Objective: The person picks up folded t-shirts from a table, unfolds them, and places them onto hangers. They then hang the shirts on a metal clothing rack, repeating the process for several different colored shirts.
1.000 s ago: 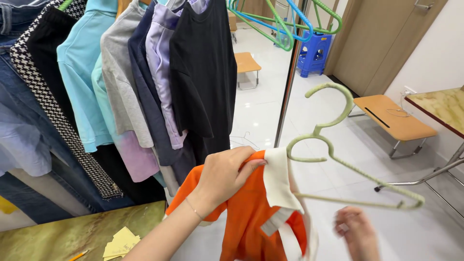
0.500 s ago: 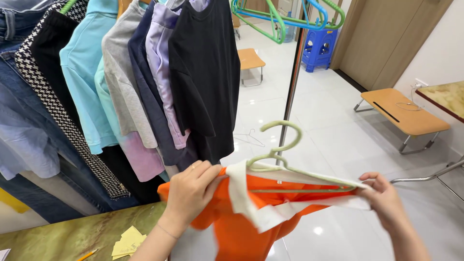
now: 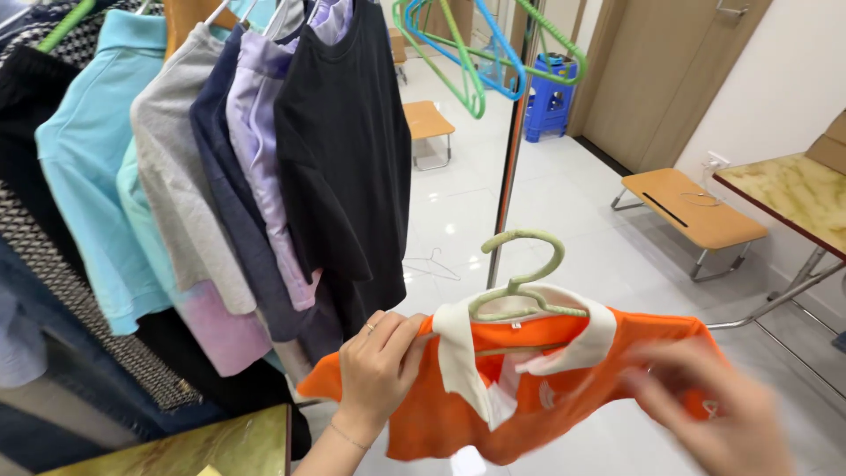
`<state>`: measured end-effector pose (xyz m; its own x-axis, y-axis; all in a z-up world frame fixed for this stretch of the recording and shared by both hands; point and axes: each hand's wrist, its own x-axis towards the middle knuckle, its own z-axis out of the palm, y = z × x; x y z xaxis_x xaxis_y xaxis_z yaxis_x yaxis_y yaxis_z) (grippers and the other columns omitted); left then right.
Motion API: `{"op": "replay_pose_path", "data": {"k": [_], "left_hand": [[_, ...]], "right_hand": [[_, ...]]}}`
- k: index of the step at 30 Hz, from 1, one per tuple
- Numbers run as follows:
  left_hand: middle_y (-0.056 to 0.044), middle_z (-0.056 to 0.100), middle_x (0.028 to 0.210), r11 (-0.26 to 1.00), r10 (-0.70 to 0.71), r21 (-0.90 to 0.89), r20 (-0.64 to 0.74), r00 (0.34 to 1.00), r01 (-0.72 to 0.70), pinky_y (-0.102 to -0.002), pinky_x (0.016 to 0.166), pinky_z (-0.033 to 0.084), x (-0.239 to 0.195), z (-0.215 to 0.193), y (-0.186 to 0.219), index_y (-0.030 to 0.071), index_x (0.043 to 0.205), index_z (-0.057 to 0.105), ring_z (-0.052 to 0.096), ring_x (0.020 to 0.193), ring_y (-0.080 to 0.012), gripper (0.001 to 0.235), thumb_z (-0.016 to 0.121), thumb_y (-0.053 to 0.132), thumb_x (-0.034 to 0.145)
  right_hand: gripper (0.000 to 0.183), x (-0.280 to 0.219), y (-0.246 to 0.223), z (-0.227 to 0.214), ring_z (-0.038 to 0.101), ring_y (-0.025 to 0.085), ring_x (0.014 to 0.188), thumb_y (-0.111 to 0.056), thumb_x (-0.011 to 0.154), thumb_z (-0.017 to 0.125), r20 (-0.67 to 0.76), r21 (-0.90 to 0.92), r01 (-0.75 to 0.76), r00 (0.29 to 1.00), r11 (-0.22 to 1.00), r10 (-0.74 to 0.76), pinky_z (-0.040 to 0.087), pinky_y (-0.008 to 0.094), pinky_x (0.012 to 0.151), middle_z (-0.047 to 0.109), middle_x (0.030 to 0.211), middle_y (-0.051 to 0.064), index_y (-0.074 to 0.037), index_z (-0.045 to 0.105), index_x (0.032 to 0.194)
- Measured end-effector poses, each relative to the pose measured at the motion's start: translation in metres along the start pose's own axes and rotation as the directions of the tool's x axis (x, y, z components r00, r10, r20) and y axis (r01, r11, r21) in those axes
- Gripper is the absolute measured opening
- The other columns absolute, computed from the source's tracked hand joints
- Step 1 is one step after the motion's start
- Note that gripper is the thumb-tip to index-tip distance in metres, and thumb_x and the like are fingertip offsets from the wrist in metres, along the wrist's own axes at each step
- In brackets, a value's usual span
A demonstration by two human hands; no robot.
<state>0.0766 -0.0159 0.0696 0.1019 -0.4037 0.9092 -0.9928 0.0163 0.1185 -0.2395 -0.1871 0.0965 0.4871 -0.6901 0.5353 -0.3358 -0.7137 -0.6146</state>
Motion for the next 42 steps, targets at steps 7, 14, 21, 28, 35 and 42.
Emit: {"op": "replay_pose_path", "data": {"k": [7,14,21,28,35,42], "left_hand": [[-0.003,0.055,0.078,0.975,0.143,-0.179,0.054,0.988,-0.132,-0.033,0.055,0.042,0.037,0.039,-0.018,0.007,0.101,0.067,0.054,0.065,-0.0239,0.011,0.06,0.014,0.106],[-0.001,0.065,0.074,0.948,-0.218,-0.111,0.454,0.864,0.298,-0.039,0.064,0.049,0.036,0.091,-0.112,0.02,0.093,0.064,0.067,0.074,-0.0229,0.031,0.072,0.049,0.096],[-0.012,0.071,0.117,0.818,-0.435,-0.178,0.432,0.79,0.547,-0.042,0.096,0.053,0.002,0.166,-0.201,0.012,0.122,0.064,0.069,0.108,-0.0323,0.037,0.075,0.022,0.088],[-0.021,0.045,0.16,0.664,-0.371,-0.438,0.512,0.775,0.606,-0.041,0.124,0.032,0.069,0.18,-0.183,-0.001,0.156,0.037,0.043,0.149,-0.0337,0.058,0.049,0.027,0.107],[-0.009,0.055,0.158,0.405,-0.462,-0.588,0.529,0.712,0.7,-0.038,0.113,0.04,0.155,0.128,-0.185,0.02,0.158,0.037,0.052,0.146,-0.0299,0.059,0.043,0.041,0.103],[-0.003,0.039,0.17,0.417,-0.447,-0.572,0.548,0.707,0.706,-0.031,0.129,0.019,0.166,0.105,-0.197,0.016,0.16,0.041,0.031,0.159,-0.0149,0.064,0.038,0.048,0.105]], "right_hand": [[0.029,0.054,0.083,0.0,0.083,0.013,0.088,-0.02,0.086,0.072,0.294,-0.144,0.226,0.939,0.963,-0.176,0.061,0.031,0.083,0.088,0.106,-0.007,-0.022,0.078,0.114],[0.028,0.064,0.16,0.002,0.071,0.014,0.1,0.002,0.089,0.07,0.005,0.0,-0.172,0.985,0.985,0.172,0.055,0.031,0.094,0.085,0.109,0.006,0.001,0.081,0.114],[0.053,0.078,0.122,0.09,0.065,0.047,0.121,0.017,0.095,0.056,0.409,0.533,-0.763,0.611,0.366,0.678,0.043,0.051,0.106,0.076,0.137,0.036,0.018,0.067,0.146],[0.044,0.199,-0.069,0.148,0.078,0.026,0.114,-0.002,0.08,0.082,0.445,0.604,-0.448,0.876,0.66,0.187,0.058,0.042,0.101,0.089,0.119,0.021,0.007,0.078,0.122],[0.049,0.319,-0.232,0.178,0.071,0.017,0.125,0.003,0.079,0.068,0.23,0.609,-0.274,0.959,0.744,0.166,0.049,0.032,0.11,0.08,0.131,0.008,-0.004,0.07,0.127],[0.028,0.394,-0.259,0.216,0.066,0.025,0.091,0.0,0.087,0.062,0.238,0.61,-0.336,0.942,0.718,0.238,0.05,0.038,0.08,0.069,0.104,0.013,-0.005,0.056,0.114]]}}
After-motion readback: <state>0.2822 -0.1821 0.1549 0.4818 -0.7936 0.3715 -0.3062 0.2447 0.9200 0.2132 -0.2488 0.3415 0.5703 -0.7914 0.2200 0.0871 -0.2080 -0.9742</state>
